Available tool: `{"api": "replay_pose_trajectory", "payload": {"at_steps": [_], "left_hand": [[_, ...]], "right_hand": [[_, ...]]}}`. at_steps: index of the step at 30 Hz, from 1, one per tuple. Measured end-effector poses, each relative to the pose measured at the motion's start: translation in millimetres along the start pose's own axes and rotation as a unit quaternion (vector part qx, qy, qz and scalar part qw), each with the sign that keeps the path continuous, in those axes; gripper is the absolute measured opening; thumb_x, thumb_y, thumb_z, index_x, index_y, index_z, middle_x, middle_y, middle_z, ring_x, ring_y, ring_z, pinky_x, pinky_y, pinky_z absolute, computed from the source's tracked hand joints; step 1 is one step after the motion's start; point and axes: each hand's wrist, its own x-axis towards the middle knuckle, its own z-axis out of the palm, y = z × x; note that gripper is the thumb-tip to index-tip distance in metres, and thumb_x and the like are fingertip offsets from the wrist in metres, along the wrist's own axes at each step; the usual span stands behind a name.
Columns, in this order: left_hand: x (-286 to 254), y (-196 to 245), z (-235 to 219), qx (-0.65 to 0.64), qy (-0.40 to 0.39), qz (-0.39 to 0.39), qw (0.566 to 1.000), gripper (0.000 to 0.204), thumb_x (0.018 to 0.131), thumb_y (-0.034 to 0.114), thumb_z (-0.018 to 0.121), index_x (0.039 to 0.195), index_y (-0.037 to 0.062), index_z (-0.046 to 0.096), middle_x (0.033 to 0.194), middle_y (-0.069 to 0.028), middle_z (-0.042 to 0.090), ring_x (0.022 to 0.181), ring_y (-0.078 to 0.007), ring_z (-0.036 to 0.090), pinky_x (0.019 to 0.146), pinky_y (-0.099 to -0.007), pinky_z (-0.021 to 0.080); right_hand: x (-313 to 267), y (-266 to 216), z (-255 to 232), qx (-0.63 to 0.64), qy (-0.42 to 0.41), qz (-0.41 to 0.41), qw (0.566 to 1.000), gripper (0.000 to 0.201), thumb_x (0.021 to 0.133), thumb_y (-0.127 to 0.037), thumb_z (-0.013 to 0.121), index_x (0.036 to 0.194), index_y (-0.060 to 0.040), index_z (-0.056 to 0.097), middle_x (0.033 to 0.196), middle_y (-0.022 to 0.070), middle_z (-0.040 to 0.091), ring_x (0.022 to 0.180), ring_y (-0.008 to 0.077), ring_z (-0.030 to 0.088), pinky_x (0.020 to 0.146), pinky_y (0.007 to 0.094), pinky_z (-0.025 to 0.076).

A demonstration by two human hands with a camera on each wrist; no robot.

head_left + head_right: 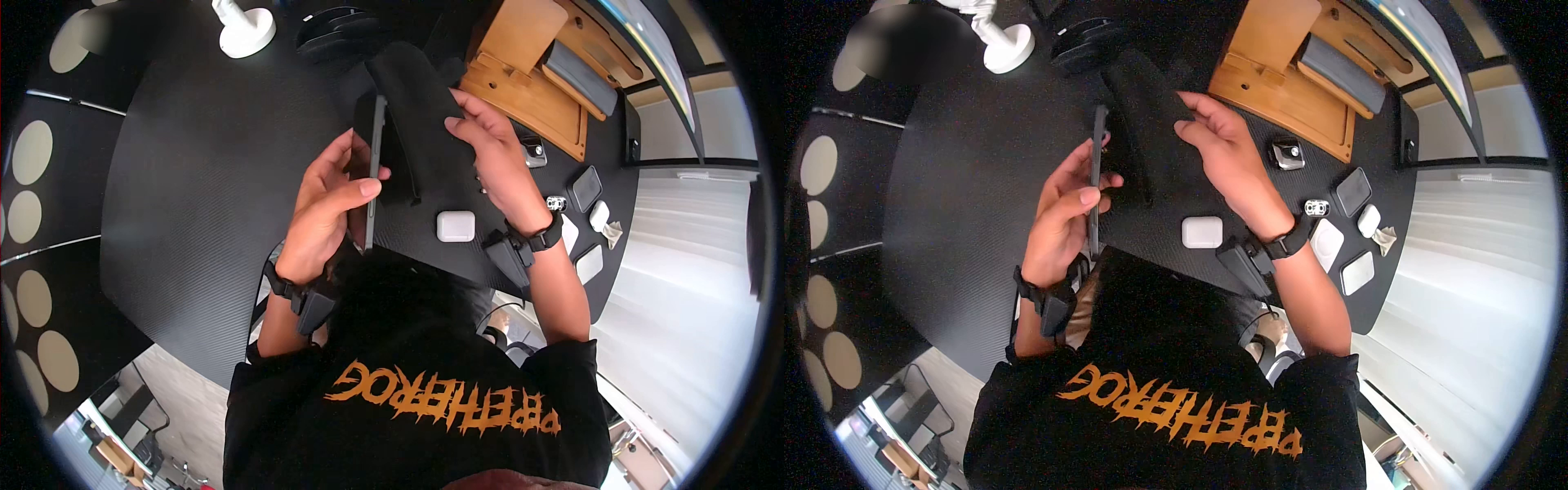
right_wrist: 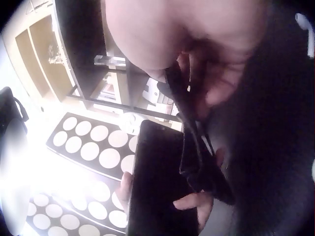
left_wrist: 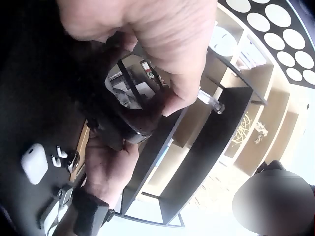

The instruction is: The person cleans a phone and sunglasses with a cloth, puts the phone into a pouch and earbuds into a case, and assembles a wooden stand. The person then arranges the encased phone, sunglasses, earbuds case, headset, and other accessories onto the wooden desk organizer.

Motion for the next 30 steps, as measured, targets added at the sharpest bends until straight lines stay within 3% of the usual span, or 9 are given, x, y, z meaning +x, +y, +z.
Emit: {"api": "replay_pose_trajectory", "payload": {"at_steps": [3,6,8,13,14,15,17,21,30], "left_hand": [[0.4,-6.4,14.3,0.066,0.017,0.020,0.997,0.090,0.081,0.029,0.080,0.158,-0.0021,0.045,0.124,-0.0084,0.062,0.097,-0.0146,0.062,0.079,-0.0247,0.047],[0.9,-5.7,19.8,0.066,0.008,0.009,0.998,0.090,0.082,0.031,0.080,0.158,-0.0022,0.045,0.115,-0.0069,0.063,0.093,-0.0127,0.059,0.078,-0.0249,0.046],[-1.1,-7.5,25.5,0.052,0.020,0.017,0.998,0.089,0.082,0.029,0.080,0.158,-0.0026,0.045,0.111,-0.0064,0.064,0.091,-0.0119,0.057,0.078,-0.0250,0.046],[-0.6,-11.9,55.3,0.052,0.032,0.092,0.994,0.080,0.086,0.017,0.079,0.156,-0.0042,0.046,0.113,-0.0068,0.064,0.095,-0.0112,0.060,0.085,-0.0250,0.048],[-0.3,-13.0,61.4,0.041,0.041,0.108,0.992,0.061,0.087,0.007,0.079,0.141,-0.0025,0.053,0.113,-0.0054,0.065,0.100,-0.0112,0.061,0.088,-0.0259,0.049],[0.2,-15.4,67.5,0.030,0.049,0.124,0.991,0.043,0.087,-0.002,0.078,0.126,-0.0009,0.060,0.113,-0.0040,0.065,0.104,-0.0111,0.063,0.092,-0.0268,0.050],[4.3,-21.3,79.0,0.020,0.041,0.134,0.990,0.043,0.087,-0.004,0.080,0.124,-0.0003,0.060,0.110,-0.0034,0.065,0.101,-0.0114,0.064,0.090,-0.0275,0.052],[8.0,-29.0,97.0,0.018,0.012,0.118,0.993,0.042,0.087,-0.003,0.081,0.124,0.0002,0.060,0.107,-0.0034,0.066,0.098,-0.0112,0.064,0.088,-0.0276,0.052],[7.2,-50.6,132.2,0.030,0.010,0.104,0.994,0.044,0.089,-0.005,0.081,0.129,-0.0013,0.061,0.111,-0.0049,0.069,0.102,-0.0124,0.066,0.091,-0.0285,0.053]], "right_hand": [[-14.2,-9.4,-5.5,0.084,0.024,0.075,0.993,0.046,0.104,-0.005,0.058,0.149,0.0010,0.055,0.126,0.0065,0.071,0.111,0.0109,0.068,0.099,0.0261,0.052],[-20.0,-4.7,-12.3,0.087,0.065,0.039,0.993,0.036,0.100,-0.003,0.065,0.134,0.0047,0.060,0.118,0.0062,0.074,0.101,0.0139,0.070,0.089,0.0283,0.055],[-28.3,-1.8,-12.4,-0.317,0.192,-0.142,0.918,0.036,0.092,-0.004,0.076,0.123,0.0013,0.060,0.113,0.0085,0.072,0.093,0.0201,0.070,0.082,0.0320,0.056],[-44.7,-10.2,-16.7,-0.435,0.249,-0.344,0.794,0.029,0.083,-0.009,0.086,0.103,-0.0041,0.066,0.108,0.0118,0.069,0.083,0.0274,0.069,0.072,0.0354,0.055],[-52.3,-16.0,-16.2,-0.468,0.227,-0.385,0.763,0.025,0.083,-0.012,0.087,0.098,-0.0056,0.069,0.104,0.0110,0.070,0.082,0.0281,0.069,0.070,0.0354,0.055],[-60.2,-21.8,-14.1,-0.467,0.231,-0.384,0.762,0.025,0.083,-0.012,0.087,0.098,-0.0056,0.069,0.104,0.0110,0.070,0.082,0.0281,0.069,0.070,0.0354,0.055],[-73.8,-32.7,-6.7,-0.408,0.092,-0.315,0.852,0.021,0.084,-0.021,0.088,0.090,-0.0076,0.072,0.092,0.0074,0.071,0.078,0.0277,0.069,0.067,0.0363,0.055],[-89.0,-34.4,-17.4,-0.357,0.012,-0.191,0.914,0.021,0.086,-0.026,0.085,0.097,-0.0094,0.078,0.083,0.0039,0.073,0.064,0.0202,0.066,0.057,0.0319,0.051],[-121.1,-35.9,-44.4,-0.332,0.035,-0.140,0.932,0.018,0.087,-0.020,0.082,0.097,-0.0053,0.078,0.080,0.0064,0.074,0.058,0.0185,0.065,0.054,0.0313,0.050]]}}
